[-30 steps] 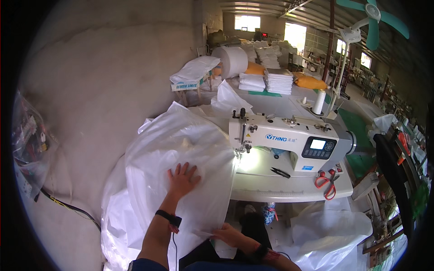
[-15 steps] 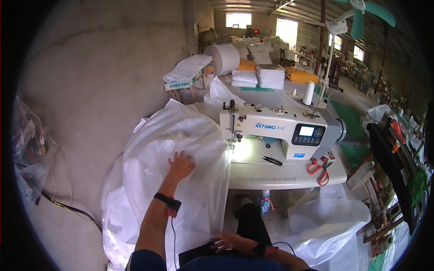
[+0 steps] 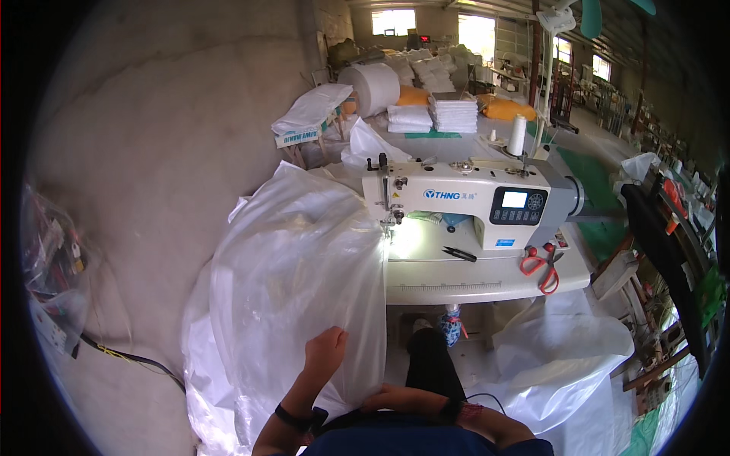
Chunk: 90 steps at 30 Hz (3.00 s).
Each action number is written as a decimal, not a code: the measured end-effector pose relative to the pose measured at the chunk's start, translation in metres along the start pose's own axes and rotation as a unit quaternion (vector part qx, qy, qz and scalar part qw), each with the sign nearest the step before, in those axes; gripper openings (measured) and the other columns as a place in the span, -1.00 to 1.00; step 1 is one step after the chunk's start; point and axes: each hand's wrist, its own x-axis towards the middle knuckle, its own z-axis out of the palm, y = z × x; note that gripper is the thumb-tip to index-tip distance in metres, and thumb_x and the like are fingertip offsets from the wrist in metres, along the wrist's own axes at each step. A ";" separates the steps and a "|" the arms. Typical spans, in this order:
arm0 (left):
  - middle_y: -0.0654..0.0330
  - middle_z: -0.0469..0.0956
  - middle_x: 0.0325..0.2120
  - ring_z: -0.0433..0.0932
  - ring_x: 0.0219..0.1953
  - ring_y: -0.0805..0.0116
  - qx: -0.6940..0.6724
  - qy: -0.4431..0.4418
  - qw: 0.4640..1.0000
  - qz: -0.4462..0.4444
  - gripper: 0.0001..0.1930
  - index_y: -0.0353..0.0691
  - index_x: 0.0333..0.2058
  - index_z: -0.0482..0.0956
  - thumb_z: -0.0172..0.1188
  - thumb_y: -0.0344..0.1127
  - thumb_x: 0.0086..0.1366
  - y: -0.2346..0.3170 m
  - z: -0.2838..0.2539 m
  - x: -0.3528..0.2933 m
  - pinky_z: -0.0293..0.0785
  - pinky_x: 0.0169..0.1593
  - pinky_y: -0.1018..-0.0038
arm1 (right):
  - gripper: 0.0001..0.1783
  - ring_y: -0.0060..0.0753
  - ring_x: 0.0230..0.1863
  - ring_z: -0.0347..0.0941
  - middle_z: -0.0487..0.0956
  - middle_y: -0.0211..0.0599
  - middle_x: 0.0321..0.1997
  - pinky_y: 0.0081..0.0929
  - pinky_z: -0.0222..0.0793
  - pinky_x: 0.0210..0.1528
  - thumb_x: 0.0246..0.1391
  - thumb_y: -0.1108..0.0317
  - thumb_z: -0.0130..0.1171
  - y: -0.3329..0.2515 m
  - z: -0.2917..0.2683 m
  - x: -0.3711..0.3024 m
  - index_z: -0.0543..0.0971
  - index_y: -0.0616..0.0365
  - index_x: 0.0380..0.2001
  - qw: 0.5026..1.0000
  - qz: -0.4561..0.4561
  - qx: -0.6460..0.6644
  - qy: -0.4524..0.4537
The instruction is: Sewing large white plastic or synthetic sheets using an industrial sewing machine.
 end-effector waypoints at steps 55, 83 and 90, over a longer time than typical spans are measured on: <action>0.05 0.54 -0.48 0.55 -0.41 0.05 -0.209 0.042 0.975 0.064 -0.91 -0.24 -0.47 0.55 0.15 -0.38 0.05 0.048 0.021 0.111 0.47 -0.31 0.31 | -0.63 -0.42 -0.47 0.57 0.56 -0.21 -0.22 -0.55 0.46 -0.56 0.14 0.27 0.12 -0.179 -0.159 0.052 0.41 0.30 -0.08 0.765 -0.310 -0.122 0.551; 0.05 0.58 -0.41 0.55 -0.30 0.01 -0.052 0.136 0.989 -0.021 -0.62 -0.25 -0.31 0.56 0.18 -0.01 0.15 0.046 0.090 0.269 0.44 -0.21 0.14 | -0.74 -0.70 -0.64 0.24 0.38 -0.54 -0.68 -0.62 0.16 -0.59 0.10 0.25 0.10 -0.107 -0.100 0.017 0.52 0.22 -0.53 0.827 -0.236 -0.087 0.502; 0.14 0.56 -0.49 0.51 -0.35 0.08 0.118 0.081 0.978 0.149 -0.75 -0.15 -0.53 0.56 0.08 -0.15 0.21 0.058 0.069 0.185 0.36 -0.22 0.14 | -0.74 -0.68 -0.64 0.31 0.46 -0.48 -0.61 -0.63 0.22 -0.61 0.15 0.23 0.08 -0.089 -0.118 -0.010 0.55 0.24 -0.39 0.827 -0.211 0.016 0.521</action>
